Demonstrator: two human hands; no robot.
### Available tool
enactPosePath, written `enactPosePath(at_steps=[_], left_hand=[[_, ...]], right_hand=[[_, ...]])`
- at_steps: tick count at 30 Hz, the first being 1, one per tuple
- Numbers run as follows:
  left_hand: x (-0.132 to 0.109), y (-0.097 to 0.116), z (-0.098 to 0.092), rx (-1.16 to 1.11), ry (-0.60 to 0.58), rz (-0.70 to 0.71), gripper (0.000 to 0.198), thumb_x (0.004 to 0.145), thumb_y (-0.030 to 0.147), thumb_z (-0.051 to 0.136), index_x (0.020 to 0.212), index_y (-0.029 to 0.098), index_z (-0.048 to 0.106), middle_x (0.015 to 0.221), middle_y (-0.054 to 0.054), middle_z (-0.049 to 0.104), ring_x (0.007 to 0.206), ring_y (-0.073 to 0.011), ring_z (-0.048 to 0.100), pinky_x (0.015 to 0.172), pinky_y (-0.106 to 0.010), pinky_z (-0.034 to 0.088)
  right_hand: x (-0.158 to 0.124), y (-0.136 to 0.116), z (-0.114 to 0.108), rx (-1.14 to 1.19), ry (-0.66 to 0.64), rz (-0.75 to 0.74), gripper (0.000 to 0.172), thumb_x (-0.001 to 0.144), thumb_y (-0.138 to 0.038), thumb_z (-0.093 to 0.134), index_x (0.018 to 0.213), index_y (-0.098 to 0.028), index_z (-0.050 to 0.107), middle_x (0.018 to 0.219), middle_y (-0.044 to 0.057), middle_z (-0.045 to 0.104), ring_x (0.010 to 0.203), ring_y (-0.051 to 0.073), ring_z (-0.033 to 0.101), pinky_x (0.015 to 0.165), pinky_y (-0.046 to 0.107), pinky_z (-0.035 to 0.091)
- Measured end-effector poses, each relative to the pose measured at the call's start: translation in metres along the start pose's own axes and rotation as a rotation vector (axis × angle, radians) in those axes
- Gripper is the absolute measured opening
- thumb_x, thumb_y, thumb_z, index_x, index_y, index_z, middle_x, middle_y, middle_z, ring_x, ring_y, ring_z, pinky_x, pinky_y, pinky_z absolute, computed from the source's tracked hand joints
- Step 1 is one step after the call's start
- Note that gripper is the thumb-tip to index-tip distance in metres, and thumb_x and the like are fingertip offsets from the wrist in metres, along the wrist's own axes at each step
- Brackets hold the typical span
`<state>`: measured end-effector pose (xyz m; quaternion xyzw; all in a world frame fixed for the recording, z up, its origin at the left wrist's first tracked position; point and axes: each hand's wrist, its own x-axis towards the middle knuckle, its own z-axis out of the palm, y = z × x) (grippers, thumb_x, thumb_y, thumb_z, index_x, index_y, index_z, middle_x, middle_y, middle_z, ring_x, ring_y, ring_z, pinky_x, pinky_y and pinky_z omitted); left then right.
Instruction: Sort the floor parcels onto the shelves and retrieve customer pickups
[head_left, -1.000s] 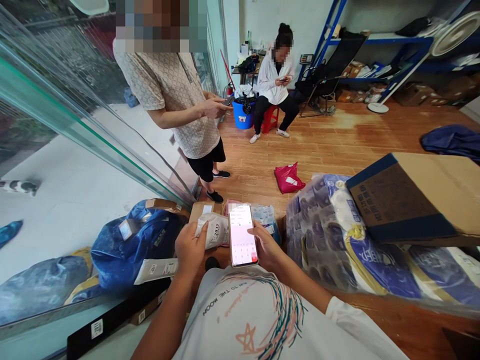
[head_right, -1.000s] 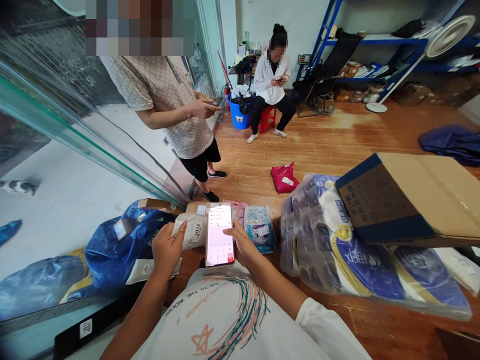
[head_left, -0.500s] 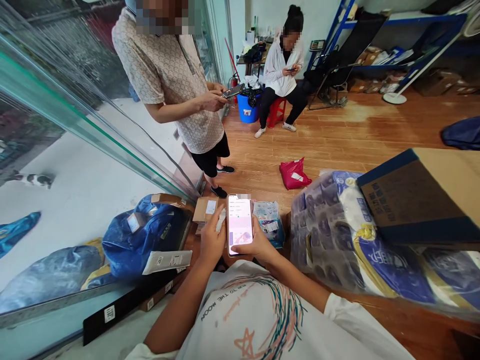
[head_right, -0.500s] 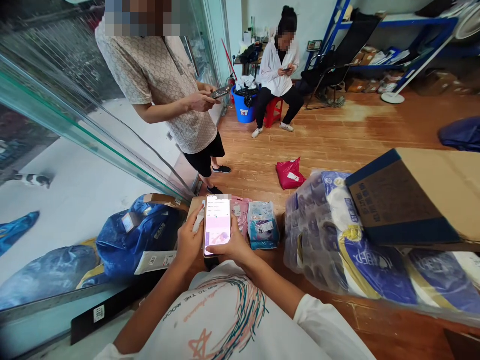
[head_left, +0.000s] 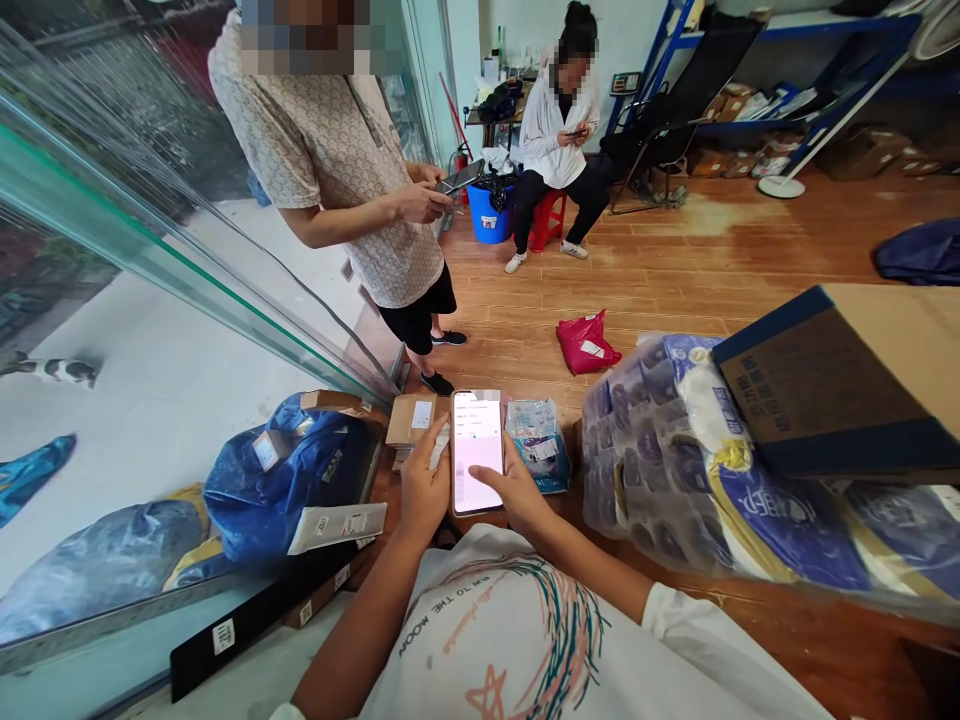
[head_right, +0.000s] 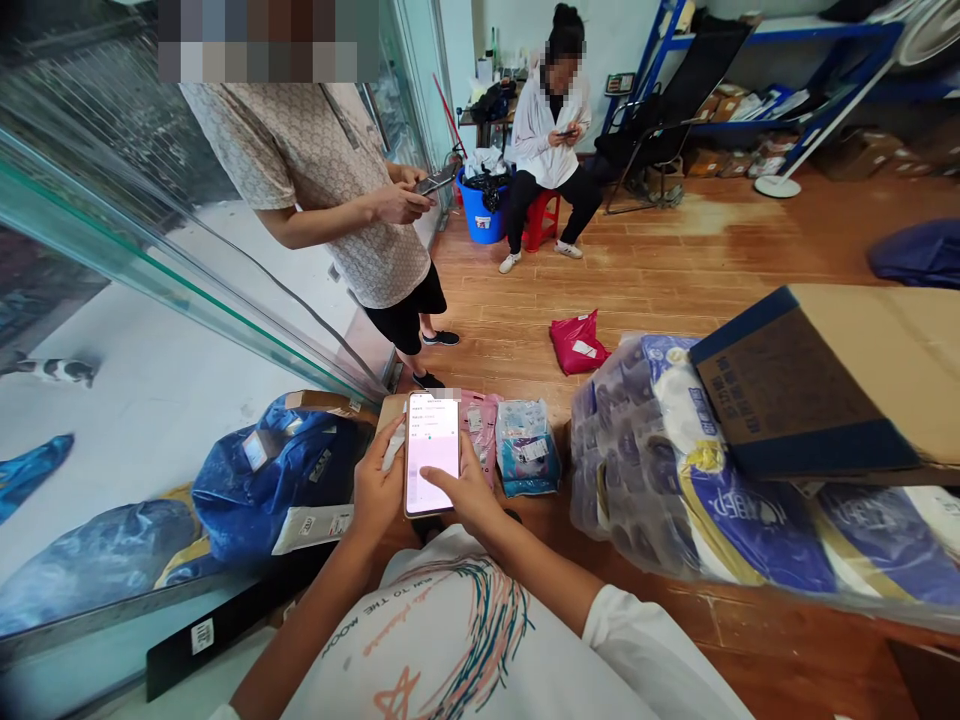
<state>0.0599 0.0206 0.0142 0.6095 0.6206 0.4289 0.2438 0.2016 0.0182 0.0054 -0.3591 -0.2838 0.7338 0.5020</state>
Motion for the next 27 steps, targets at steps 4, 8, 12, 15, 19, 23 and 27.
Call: enactPosePath(at_steps=[4, 8, 12, 15, 19, 23, 27], left_hand=[[-0.003, 0.004, 0.000, -0.005, -0.025, 0.024, 0.042, 0.092, 0.022, 0.049, 0.133, 0.027, 0.053, 0.133, -0.004, 0.060, 0.122, -0.0194, 0.055, 0.106, -0.035, 0.042], [-0.005, 0.004, 0.000, -0.011, -0.019, 0.013, 0.041, 0.092, 0.024, 0.049, 0.133, 0.025, 0.053, 0.132, -0.006, 0.060, 0.121, -0.0196, 0.056, 0.105, -0.035, 0.042], [-0.007, 0.005, 0.001, -0.014, -0.017, -0.014, 0.041, 0.092, 0.025, 0.049, 0.132, 0.025, 0.053, 0.131, -0.006, 0.061, 0.119, -0.0200, 0.057, 0.104, -0.036, 0.044], [-0.008, 0.008, 0.001, -0.022, -0.003, -0.033, 0.040, 0.092, 0.027, 0.048, 0.131, 0.025, 0.054, 0.130, -0.006, 0.062, 0.118, -0.0208, 0.058, 0.102, -0.037, 0.045], [-0.010, 0.011, 0.002, -0.037, 0.015, -0.039, 0.038, 0.092, 0.029, 0.049, 0.129, 0.024, 0.056, 0.129, -0.006, 0.062, 0.117, -0.0214, 0.058, 0.102, -0.038, 0.045], [-0.011, 0.012, 0.002, -0.047, 0.016, -0.066, 0.037, 0.092, 0.030, 0.050, 0.128, 0.024, 0.057, 0.125, -0.006, 0.064, 0.115, -0.0212, 0.060, 0.101, -0.037, 0.046], [-0.010, 0.013, 0.001, -0.069, 0.012, -0.072, 0.037, 0.091, 0.030, 0.050, 0.127, 0.023, 0.057, 0.124, -0.007, 0.065, 0.112, -0.0215, 0.062, 0.099, -0.037, 0.048]], right_hand=[[0.000, 0.004, -0.001, 0.027, 0.042, -0.007, 0.052, 0.069, -0.023, 0.074, 0.115, -0.027, 0.048, 0.114, 0.002, 0.064, 0.102, 0.021, 0.060, 0.086, 0.033, 0.049], [-0.002, 0.007, -0.007, 0.048, -0.027, 0.001, 0.054, 0.065, -0.015, 0.071, 0.113, -0.027, 0.048, 0.109, 0.000, 0.065, 0.096, 0.020, 0.062, 0.079, 0.030, 0.050], [-0.004, 0.004, -0.010, 0.073, -0.050, 0.013, 0.056, 0.063, -0.009, 0.064, 0.113, -0.028, 0.049, 0.112, -0.002, 0.065, 0.095, 0.019, 0.061, 0.078, 0.028, 0.050], [-0.005, 0.002, -0.010, 0.077, -0.046, 0.038, 0.055, 0.066, -0.012, 0.061, 0.117, -0.029, 0.048, 0.113, -0.001, 0.064, 0.090, 0.018, 0.062, 0.073, 0.029, 0.050], [-0.006, 0.001, -0.011, 0.046, -0.083, 0.013, 0.056, 0.069, -0.014, 0.066, 0.119, -0.029, 0.047, 0.116, 0.000, 0.064, 0.093, 0.018, 0.062, 0.076, 0.029, 0.050], [-0.007, -0.001, -0.014, -0.011, -0.125, -0.036, 0.066, 0.067, -0.014, 0.073, 0.124, -0.029, 0.043, 0.119, 0.001, 0.061, 0.100, 0.019, 0.061, 0.082, 0.030, 0.050], [-0.009, -0.006, -0.018, -0.043, -0.181, -0.040, 0.073, 0.064, -0.011, 0.071, 0.128, -0.029, 0.041, 0.120, 0.001, 0.061, 0.106, 0.020, 0.059, 0.088, 0.031, 0.048]])
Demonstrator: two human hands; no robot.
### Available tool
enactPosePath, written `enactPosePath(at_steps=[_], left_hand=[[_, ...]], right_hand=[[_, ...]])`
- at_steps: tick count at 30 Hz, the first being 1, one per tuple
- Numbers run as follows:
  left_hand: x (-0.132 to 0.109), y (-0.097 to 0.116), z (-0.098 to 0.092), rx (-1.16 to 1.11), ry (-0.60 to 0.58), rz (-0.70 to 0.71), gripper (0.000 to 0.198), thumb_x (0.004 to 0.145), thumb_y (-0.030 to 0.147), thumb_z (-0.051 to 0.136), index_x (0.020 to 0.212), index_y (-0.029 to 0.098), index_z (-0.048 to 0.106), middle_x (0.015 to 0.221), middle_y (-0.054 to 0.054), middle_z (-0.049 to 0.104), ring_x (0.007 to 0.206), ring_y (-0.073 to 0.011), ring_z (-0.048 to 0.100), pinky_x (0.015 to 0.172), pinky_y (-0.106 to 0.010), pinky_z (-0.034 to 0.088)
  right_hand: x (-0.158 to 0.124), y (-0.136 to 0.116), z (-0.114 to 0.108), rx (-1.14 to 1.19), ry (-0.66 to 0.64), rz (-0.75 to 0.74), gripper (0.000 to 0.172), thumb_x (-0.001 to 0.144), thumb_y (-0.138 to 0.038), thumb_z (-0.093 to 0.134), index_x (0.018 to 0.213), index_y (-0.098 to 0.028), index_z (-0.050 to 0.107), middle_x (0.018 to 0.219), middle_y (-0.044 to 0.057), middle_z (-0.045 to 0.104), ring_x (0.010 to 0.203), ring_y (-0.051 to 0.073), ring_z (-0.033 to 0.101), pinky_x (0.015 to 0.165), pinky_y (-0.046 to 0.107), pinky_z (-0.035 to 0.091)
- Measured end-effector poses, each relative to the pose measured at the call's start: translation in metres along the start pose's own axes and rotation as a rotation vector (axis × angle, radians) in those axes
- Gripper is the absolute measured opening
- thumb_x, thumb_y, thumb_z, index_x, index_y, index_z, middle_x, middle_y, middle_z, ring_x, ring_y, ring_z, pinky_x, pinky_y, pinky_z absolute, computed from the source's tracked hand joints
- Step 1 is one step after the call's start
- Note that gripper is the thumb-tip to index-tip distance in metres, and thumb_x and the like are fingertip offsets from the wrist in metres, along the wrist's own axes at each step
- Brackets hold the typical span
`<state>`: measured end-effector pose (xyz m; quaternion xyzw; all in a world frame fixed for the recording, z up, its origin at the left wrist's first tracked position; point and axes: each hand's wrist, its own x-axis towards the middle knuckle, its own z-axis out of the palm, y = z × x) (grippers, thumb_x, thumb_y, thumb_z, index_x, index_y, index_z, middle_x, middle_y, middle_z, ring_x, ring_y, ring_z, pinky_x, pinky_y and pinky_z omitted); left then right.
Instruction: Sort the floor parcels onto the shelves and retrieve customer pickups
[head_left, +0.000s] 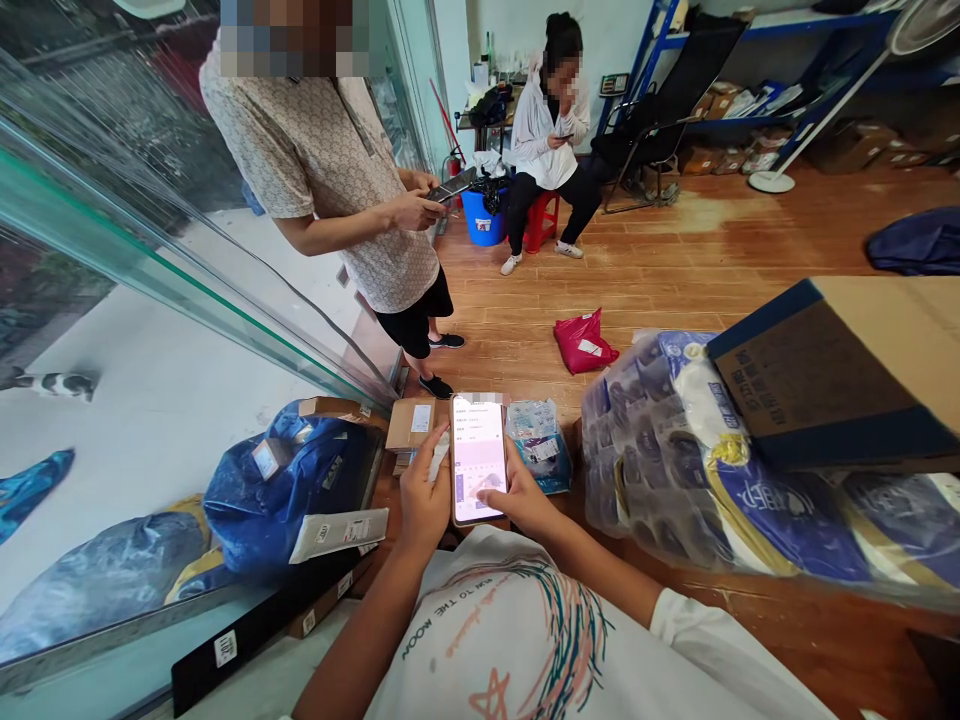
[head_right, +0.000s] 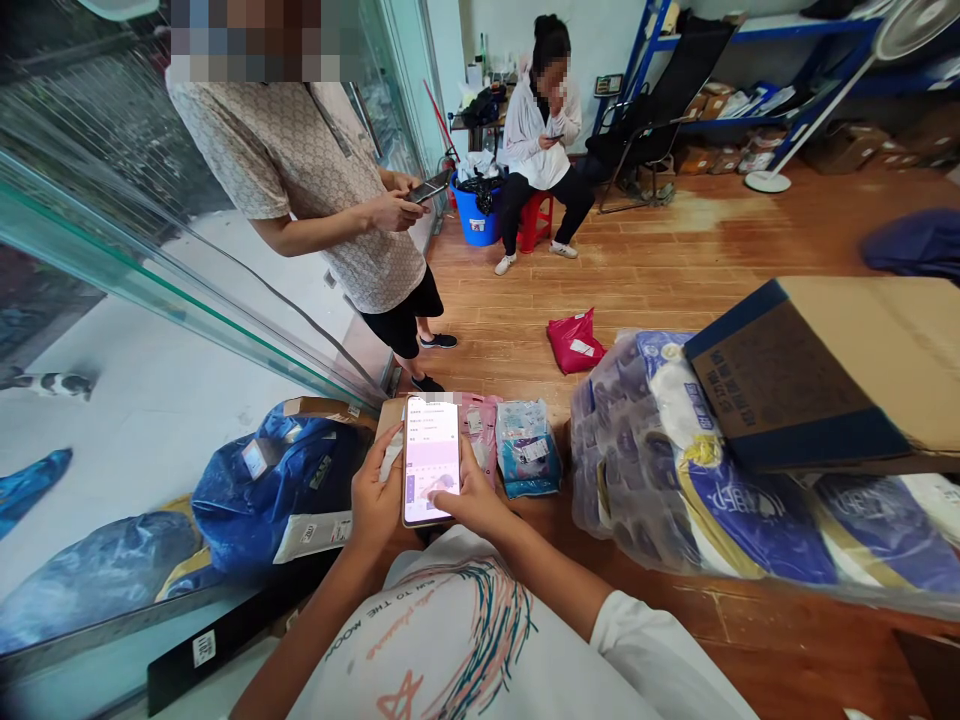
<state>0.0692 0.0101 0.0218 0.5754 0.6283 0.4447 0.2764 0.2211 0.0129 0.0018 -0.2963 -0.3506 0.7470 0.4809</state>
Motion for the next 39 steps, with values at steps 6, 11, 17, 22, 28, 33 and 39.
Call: enactPosePath(at_steps=[6, 11, 17, 22, 28, 33, 39], left_hand=[[0.002, 0.003, -0.002, 0.024, 0.023, -0.002, 0.038, 0.091, 0.031, 0.051, 0.128, 0.025, 0.057, 0.125, -0.006, 0.065, 0.111, -0.0210, 0.062, 0.098, -0.036, 0.049], [0.000, 0.006, -0.002, 0.030, 0.026, 0.017, 0.037, 0.092, 0.031, 0.050, 0.127, 0.025, 0.058, 0.128, -0.006, 0.063, 0.115, -0.0216, 0.060, 0.100, -0.037, 0.047], [-0.003, 0.006, 0.000, 0.048, 0.021, 0.069, 0.037, 0.091, 0.028, 0.052, 0.127, 0.026, 0.057, 0.126, -0.005, 0.064, 0.114, -0.0206, 0.061, 0.100, -0.036, 0.047], [-0.004, 0.007, -0.001, 0.044, 0.024, 0.062, 0.037, 0.091, 0.028, 0.051, 0.127, 0.025, 0.058, 0.126, -0.006, 0.064, 0.113, -0.0210, 0.062, 0.098, -0.036, 0.048], [-0.008, 0.005, 0.000, 0.032, 0.020, 0.049, 0.038, 0.092, 0.029, 0.051, 0.129, 0.024, 0.057, 0.129, -0.007, 0.063, 0.117, -0.0210, 0.059, 0.102, -0.037, 0.046], [-0.010, 0.002, -0.001, 0.007, 0.040, 0.008, 0.038, 0.092, 0.031, 0.051, 0.128, 0.024, 0.057, 0.128, -0.007, 0.063, 0.114, -0.0209, 0.060, 0.100, -0.037, 0.048], [-0.014, 0.002, -0.002, -0.034, 0.037, -0.028, 0.038, 0.091, 0.032, 0.051, 0.128, 0.026, 0.057, 0.128, -0.006, 0.063, 0.113, -0.0212, 0.061, 0.098, -0.037, 0.049]], right_hand=[[0.002, -0.001, -0.001, 0.129, 0.004, 0.122, 0.065, 0.064, -0.012, 0.058, 0.125, -0.030, 0.044, 0.117, -0.001, 0.064, 0.094, 0.022, 0.063, 0.068, 0.029, 0.051], [0.004, 0.002, 0.010, 0.168, 0.098, 0.068, 0.066, 0.067, -0.014, 0.065, 0.127, -0.031, 0.042, 0.115, 0.000, 0.065, 0.093, 0.021, 0.063, 0.075, 0.031, 0.051], [0.005, 0.004, 0.020, 0.052, 0.215, 0.001, 0.058, 0.068, -0.023, 0.078, 0.118, -0.027, 0.048, 0.120, 0.004, 0.062, 0.105, 0.022, 0.060, 0.091, 0.035, 0.048], [0.003, 0.006, 0.018, 0.094, 0.162, 0.006, 0.062, 0.072, -0.023, 0.075, 0.125, -0.028, 0.044, 0.114, 0.003, 0.064, 0.100, 0.021, 0.062, 0.084, 0.034, 0.050], [0.001, 0.010, 0.013, 0.096, 0.158, 0.014, 0.065, 0.071, -0.022, 0.072, 0.129, -0.030, 0.043, 0.115, 0.003, 0.064, 0.099, 0.022, 0.062, 0.085, 0.034, 0.050], [-0.002, 0.009, 0.004, 0.030, 0.059, -0.003, 0.063, 0.066, -0.018, 0.074, 0.122, -0.029, 0.047, 0.115, 0.002, 0.064, 0.101, 0.022, 0.061, 0.088, 0.035, 0.049], [-0.007, 0.006, 0.003, 0.006, 0.020, 0.016, 0.070, 0.064, -0.016, 0.073, 0.127, -0.028, 0.044, 0.117, 0.002, 0.063, 0.101, 0.022, 0.061, 0.083, 0.033, 0.051]])
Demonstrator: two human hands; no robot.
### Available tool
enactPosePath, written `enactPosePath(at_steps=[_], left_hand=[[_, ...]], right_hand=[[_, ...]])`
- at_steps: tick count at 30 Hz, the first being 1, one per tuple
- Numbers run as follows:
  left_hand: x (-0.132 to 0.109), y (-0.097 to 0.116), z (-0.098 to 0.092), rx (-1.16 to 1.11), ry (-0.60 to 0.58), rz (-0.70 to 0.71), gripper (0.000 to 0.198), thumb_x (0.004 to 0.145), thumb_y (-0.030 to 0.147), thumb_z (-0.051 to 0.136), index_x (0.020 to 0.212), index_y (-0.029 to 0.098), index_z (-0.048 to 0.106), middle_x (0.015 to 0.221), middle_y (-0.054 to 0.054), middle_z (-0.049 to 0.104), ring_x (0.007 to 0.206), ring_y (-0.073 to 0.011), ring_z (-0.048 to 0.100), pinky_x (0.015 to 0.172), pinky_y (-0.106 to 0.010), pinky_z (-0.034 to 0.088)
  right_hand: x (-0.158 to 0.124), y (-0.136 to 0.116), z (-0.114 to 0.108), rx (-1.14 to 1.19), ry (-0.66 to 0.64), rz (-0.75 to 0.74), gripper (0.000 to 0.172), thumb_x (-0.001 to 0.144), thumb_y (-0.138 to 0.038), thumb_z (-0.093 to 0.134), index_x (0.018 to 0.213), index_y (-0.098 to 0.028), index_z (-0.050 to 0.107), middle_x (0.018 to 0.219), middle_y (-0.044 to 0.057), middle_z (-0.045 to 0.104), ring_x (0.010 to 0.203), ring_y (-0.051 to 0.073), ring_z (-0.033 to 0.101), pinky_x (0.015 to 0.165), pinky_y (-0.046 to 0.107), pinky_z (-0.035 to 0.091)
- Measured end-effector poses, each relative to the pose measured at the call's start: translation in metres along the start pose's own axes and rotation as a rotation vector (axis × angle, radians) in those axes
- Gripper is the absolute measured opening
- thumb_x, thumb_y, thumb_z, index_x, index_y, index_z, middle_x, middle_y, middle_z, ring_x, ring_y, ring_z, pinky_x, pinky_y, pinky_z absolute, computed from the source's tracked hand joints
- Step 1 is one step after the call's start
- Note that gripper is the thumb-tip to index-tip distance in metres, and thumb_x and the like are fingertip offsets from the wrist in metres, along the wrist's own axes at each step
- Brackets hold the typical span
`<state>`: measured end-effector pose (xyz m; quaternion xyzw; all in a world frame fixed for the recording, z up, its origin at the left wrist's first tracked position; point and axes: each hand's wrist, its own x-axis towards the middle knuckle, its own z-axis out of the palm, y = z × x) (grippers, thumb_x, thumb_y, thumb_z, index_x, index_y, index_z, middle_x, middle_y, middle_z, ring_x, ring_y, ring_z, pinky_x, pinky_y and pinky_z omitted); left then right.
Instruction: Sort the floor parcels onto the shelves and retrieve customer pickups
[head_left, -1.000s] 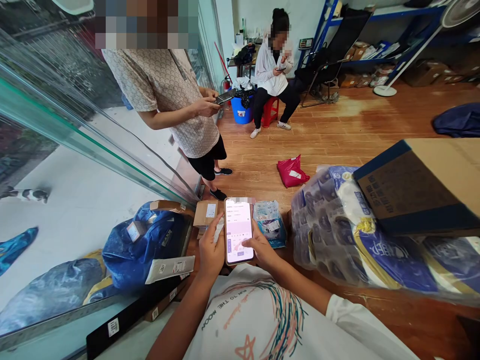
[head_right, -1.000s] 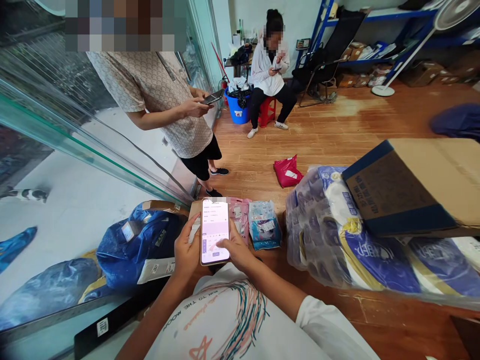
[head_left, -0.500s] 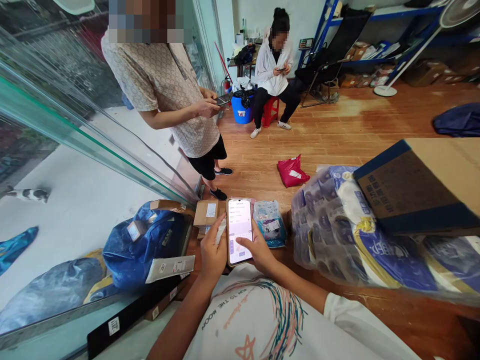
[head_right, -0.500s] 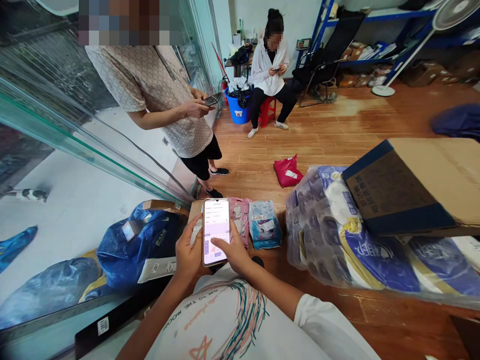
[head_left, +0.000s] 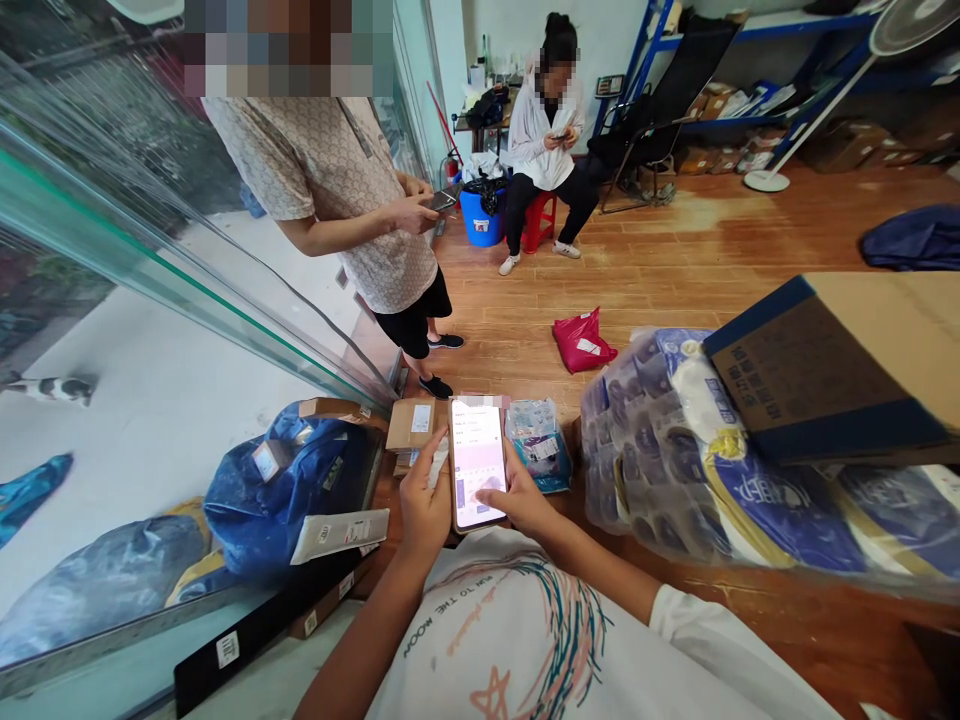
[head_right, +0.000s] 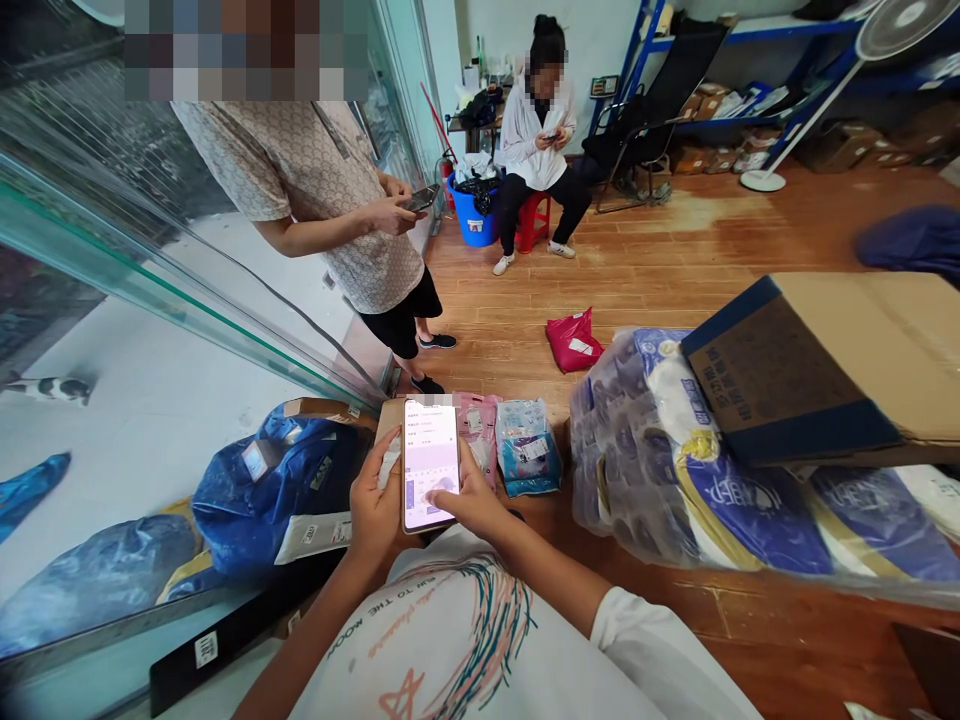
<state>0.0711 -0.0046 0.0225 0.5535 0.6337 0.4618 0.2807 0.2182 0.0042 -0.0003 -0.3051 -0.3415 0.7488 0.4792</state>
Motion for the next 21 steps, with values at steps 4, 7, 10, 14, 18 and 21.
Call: enactPosePath(at_steps=[4, 7, 10, 14, 18, 21], left_hand=[[-0.002, 0.001, -0.001, 0.030, 0.009, 0.004, 0.039, 0.091, 0.033, 0.052, 0.129, 0.026, 0.057, 0.129, -0.006, 0.062, 0.113, -0.0211, 0.061, 0.098, -0.036, 0.049], [-0.003, 0.001, -0.001, 0.034, 0.007, 0.017, 0.039, 0.091, 0.032, 0.052, 0.129, 0.025, 0.057, 0.129, -0.007, 0.062, 0.113, -0.0213, 0.061, 0.098, -0.036, 0.049], [-0.004, 0.002, -0.001, 0.034, 0.000, 0.025, 0.039, 0.091, 0.031, 0.051, 0.129, 0.025, 0.057, 0.128, -0.007, 0.063, 0.114, -0.0214, 0.061, 0.099, -0.037, 0.048], [-0.005, 0.004, 0.000, 0.036, 0.010, 0.048, 0.037, 0.091, 0.031, 0.051, 0.127, 0.025, 0.058, 0.129, -0.006, 0.063, 0.115, -0.0213, 0.060, 0.099, -0.037, 0.048], [-0.004, 0.004, 0.000, 0.035, 0.020, 0.037, 0.038, 0.091, 0.032, 0.051, 0.128, 0.026, 0.058, 0.128, -0.006, 0.063, 0.116, -0.0211, 0.060, 0.100, -0.036, 0.047], [-0.004, 0.000, -0.002, 0.009, 0.028, -0.005, 0.039, 0.091, 0.033, 0.052, 0.130, 0.026, 0.056, 0.128, -0.006, 0.063, 0.113, -0.0207, 0.061, 0.098, -0.035, 0.048]], right_hand=[[0.000, 0.004, 0.001, 0.094, 0.043, 0.074, 0.064, 0.070, -0.020, 0.068, 0.129, -0.030, 0.044, 0.118, 0.002, 0.065, 0.093, 0.021, 0.065, 0.074, 0.031, 0.053], [0.000, 0.006, 0.003, 0.127, 0.068, 0.063, 0.067, 0.069, -0.018, 0.067, 0.131, -0.031, 0.043, 0.120, 0.002, 0.064, 0.095, 0.022, 0.065, 0.075, 0.032, 0.053], [-0.001, 0.005, 0.006, 0.113, 0.079, 0.037, 0.069, 0.066, -0.017, 0.068, 0.130, -0.030, 0.044, 0.121, 0.002, 0.063, 0.104, 0.023, 0.062, 0.084, 0.035, 0.052], [-0.002, 0.005, 0.012, 0.053, 0.130, -0.022, 0.059, 0.069, -0.021, 0.072, 0.122, -0.029, 0.049, 0.120, 0.002, 0.063, 0.105, 0.022, 0.060, 0.091, 0.036, 0.048], [-0.001, 0.005, 0.008, 0.025, 0.105, -0.040, 0.056, 0.068, -0.018, 0.069, 0.120, -0.028, 0.052, 0.122, 0.002, 0.062, 0.107, 0.023, 0.059, 0.094, 0.038, 0.046], [-0.001, 0.003, -0.001, 0.056, 0.024, -0.039, 0.058, 0.068, -0.016, 0.055, 0.125, -0.029, 0.053, 0.127, 0.001, 0.060, 0.116, 0.024, 0.055, 0.101, 0.040, 0.041]])
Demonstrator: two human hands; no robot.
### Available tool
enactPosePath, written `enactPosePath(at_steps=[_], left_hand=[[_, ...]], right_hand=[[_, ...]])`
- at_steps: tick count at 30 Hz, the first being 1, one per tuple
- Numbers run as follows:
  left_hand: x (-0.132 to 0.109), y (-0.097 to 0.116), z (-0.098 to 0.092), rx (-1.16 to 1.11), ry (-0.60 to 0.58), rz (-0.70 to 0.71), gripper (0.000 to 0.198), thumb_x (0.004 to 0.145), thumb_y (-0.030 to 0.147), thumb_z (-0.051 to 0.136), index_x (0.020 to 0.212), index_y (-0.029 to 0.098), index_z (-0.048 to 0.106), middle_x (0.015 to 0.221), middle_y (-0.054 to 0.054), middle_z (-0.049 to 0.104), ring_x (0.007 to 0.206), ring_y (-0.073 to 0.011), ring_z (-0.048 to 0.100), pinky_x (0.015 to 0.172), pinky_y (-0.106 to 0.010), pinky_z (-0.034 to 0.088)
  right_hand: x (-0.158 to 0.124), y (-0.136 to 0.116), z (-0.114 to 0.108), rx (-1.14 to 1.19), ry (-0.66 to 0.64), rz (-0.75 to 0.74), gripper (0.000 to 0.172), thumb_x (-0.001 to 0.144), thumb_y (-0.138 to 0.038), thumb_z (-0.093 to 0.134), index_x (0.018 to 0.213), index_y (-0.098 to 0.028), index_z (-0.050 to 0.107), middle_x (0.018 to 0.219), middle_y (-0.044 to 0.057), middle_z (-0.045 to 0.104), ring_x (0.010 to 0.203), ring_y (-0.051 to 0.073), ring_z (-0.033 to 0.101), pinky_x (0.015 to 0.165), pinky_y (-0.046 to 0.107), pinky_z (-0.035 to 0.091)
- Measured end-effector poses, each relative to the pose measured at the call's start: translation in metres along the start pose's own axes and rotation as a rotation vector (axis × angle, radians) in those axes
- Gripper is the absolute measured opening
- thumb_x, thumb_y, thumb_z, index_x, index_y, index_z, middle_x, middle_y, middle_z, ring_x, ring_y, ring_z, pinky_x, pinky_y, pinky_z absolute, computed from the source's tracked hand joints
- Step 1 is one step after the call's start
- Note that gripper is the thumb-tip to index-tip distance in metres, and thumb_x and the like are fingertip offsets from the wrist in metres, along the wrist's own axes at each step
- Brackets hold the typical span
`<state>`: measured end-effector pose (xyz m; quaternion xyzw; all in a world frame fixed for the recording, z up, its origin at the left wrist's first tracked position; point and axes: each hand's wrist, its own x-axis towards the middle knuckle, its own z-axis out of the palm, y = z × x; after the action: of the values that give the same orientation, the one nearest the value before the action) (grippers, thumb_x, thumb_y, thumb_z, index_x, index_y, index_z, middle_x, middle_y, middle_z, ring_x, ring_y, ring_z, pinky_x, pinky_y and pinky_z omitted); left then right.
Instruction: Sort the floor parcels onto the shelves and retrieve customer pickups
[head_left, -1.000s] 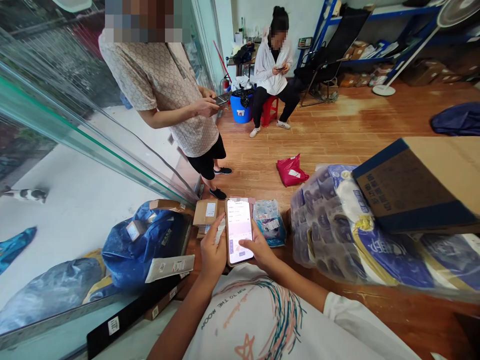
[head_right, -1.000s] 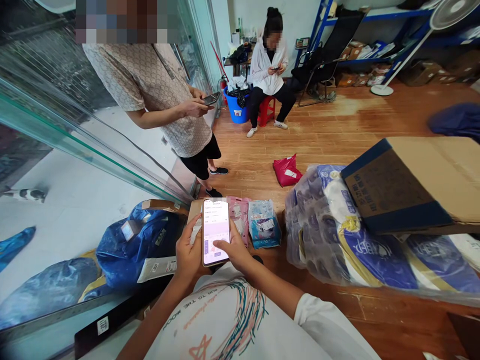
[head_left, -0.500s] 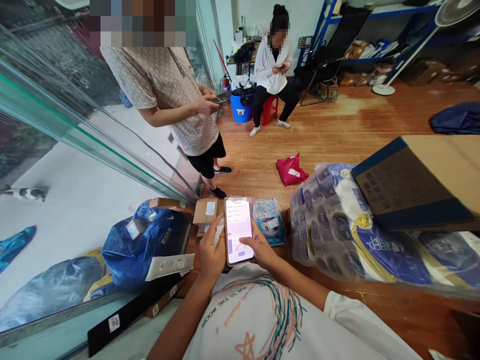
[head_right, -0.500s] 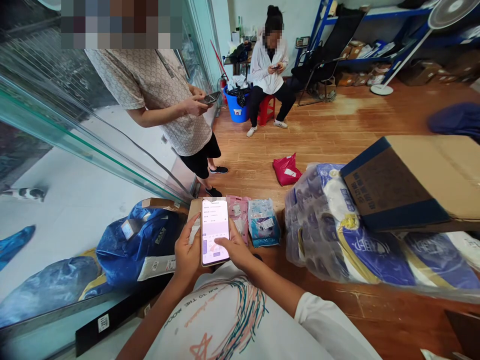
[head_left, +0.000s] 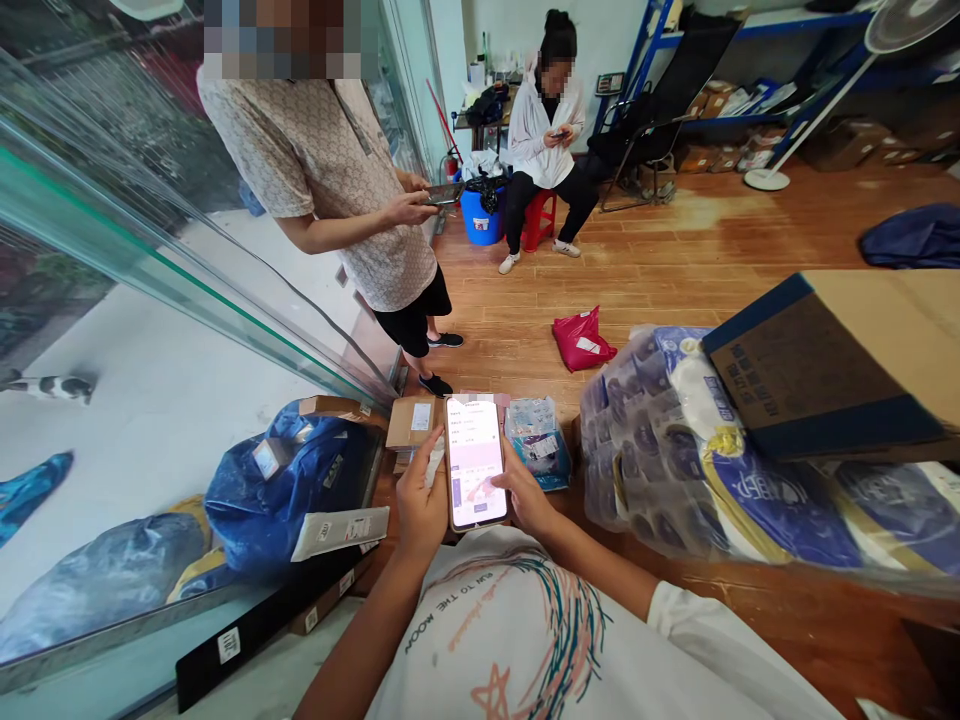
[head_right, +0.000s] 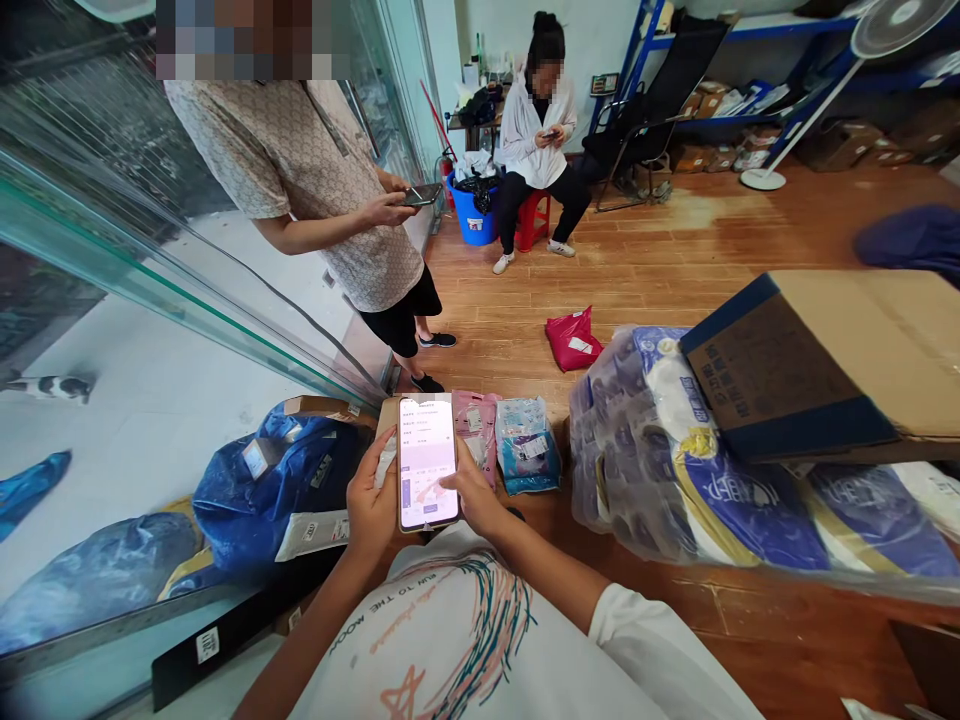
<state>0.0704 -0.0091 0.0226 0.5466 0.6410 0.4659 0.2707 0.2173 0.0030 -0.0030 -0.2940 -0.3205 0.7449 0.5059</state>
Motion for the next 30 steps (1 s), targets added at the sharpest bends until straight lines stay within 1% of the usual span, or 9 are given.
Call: enactPosePath(at_steps=[4, 7, 10, 12, 14, 19, 23, 26, 30], left_hand=[[-0.002, -0.002, -0.002, -0.032, -0.004, -0.023, 0.040, 0.091, 0.033, 0.052, 0.130, 0.026, 0.055, 0.129, -0.005, 0.063, 0.112, -0.0203, 0.062, 0.096, -0.034, 0.049], [-0.004, -0.001, -0.003, -0.019, -0.001, -0.026, 0.040, 0.091, 0.032, 0.052, 0.131, 0.026, 0.055, 0.127, -0.005, 0.064, 0.109, -0.0199, 0.063, 0.092, -0.032, 0.050], [-0.005, 0.001, -0.004, -0.014, 0.003, -0.019, 0.040, 0.091, 0.032, 0.052, 0.130, 0.028, 0.055, 0.129, -0.004, 0.063, 0.111, -0.0200, 0.062, 0.094, -0.033, 0.049], [-0.005, 0.002, -0.004, -0.013, 0.008, -0.013, 0.039, 0.091, 0.033, 0.052, 0.129, 0.028, 0.056, 0.129, -0.004, 0.062, 0.113, -0.0204, 0.061, 0.096, -0.034, 0.048], [-0.005, 0.003, -0.004, -0.013, 0.007, -0.009, 0.038, 0.091, 0.033, 0.051, 0.129, 0.028, 0.056, 0.129, -0.004, 0.062, 0.114, -0.0205, 0.060, 0.097, -0.034, 0.048], [-0.005, 0.004, -0.003, -0.010, 0.007, 0.000, 0.038, 0.092, 0.032, 0.051, 0.128, 0.027, 0.057, 0.130, -0.005, 0.062, 0.115, -0.0204, 0.060, 0.099, -0.035, 0.047], [-0.007, 0.004, -0.002, -0.003, 0.013, -0.003, 0.038, 0.091, 0.035, 0.052, 0.128, 0.027, 0.058, 0.127, -0.006, 0.064, 0.112, -0.0209, 0.062, 0.097, -0.036, 0.048], [-0.008, 0.004, -0.002, 0.011, 0.015, 0.019, 0.038, 0.091, 0.034, 0.051, 0.128, 0.027, 0.058, 0.128, -0.006, 0.063, 0.113, -0.0209, 0.061, 0.099, -0.036, 0.048], [-0.009, 0.004, -0.002, 0.019, 0.020, 0.053, 0.038, 0.092, 0.031, 0.051, 0.129, 0.026, 0.057, 0.130, -0.006, 0.062, 0.117, -0.0204, 0.059, 0.101, -0.036, 0.046]], right_hand=[[0.001, -0.001, -0.010, -0.049, -0.064, -0.024, 0.059, 0.070, -0.018, 0.049, 0.128, -0.028, 0.053, 0.133, 0.000, 0.055, 0.129, 0.023, 0.045, 0.113, 0.040, 0.027], [0.001, 0.000, -0.012, -0.066, -0.086, -0.029, 0.064, 0.068, -0.019, 0.049, 0.132, -0.026, 0.049, 0.137, 0.000, 0.053, 0.133, 0.024, 0.039, 0.116, 0.041, 0.021], [-0.001, -0.003, -0.010, -0.062, -0.110, 0.016, 0.067, 0.069, -0.019, 0.053, 0.135, -0.026, 0.044, 0.136, 0.002, 0.053, 0.129, 0.025, 0.044, 0.110, 0.044, 0.032], [-0.003, -0.006, -0.007, -0.087, -0.142, 0.035, 0.073, 0.067, -0.017, 0.060, 0.136, -0.027, 0.039, 0.135, 0.002, 0.053, 0.125, 0.026, 0.048, 0.102, 0.041, 0.041], [-0.005, -0.008, -0.004, -0.119, -0.156, 0.028, 0.076, 0.066, -0.015, 0.066, 0.135, -0.028, 0.038, 0.131, 0.002, 0.055, 0.118, 0.024, 0.052, 0.094, 0.036, 0.046], [-0.004, -0.003, 0.000, -0.051, -0.060, 0.064, 0.053, 0.074, -0.021, 0.066, 0.124, -0.029, 0.048, 0.119, 0.001, 0.062, 0.097, 0.020, 0.061, 0.076, 0.029, 0.050], [-0.004, 0.003, 0.004, -0.027, -0.006, 0.041, 0.054, 0.073, -0.022, 0.068, 0.122, -0.029, 0.048, 0.118, 0.002, 0.063, 0.100, 0.022, 0.061, 0.079, 0.030, 0.050], [-0.005, 0.002, 0.009, -0.106, 0.042, 0.001, 0.052, 0.071, -0.022, 0.071, 0.118, -0.027, 0.050, 0.117, 0.003, 0.063, 0.103, 0.022, 0.060, 0.088, 0.034, 0.049], [-0.005, -0.003, 0.015, -0.209, 0.082, -0.035, 0.052, 0.071, -0.025, 0.074, 0.117, -0.026, 0.050, 0.125, 0.005, 0.058, 0.106, 0.023, 0.059, 0.094, 0.037, 0.046]])
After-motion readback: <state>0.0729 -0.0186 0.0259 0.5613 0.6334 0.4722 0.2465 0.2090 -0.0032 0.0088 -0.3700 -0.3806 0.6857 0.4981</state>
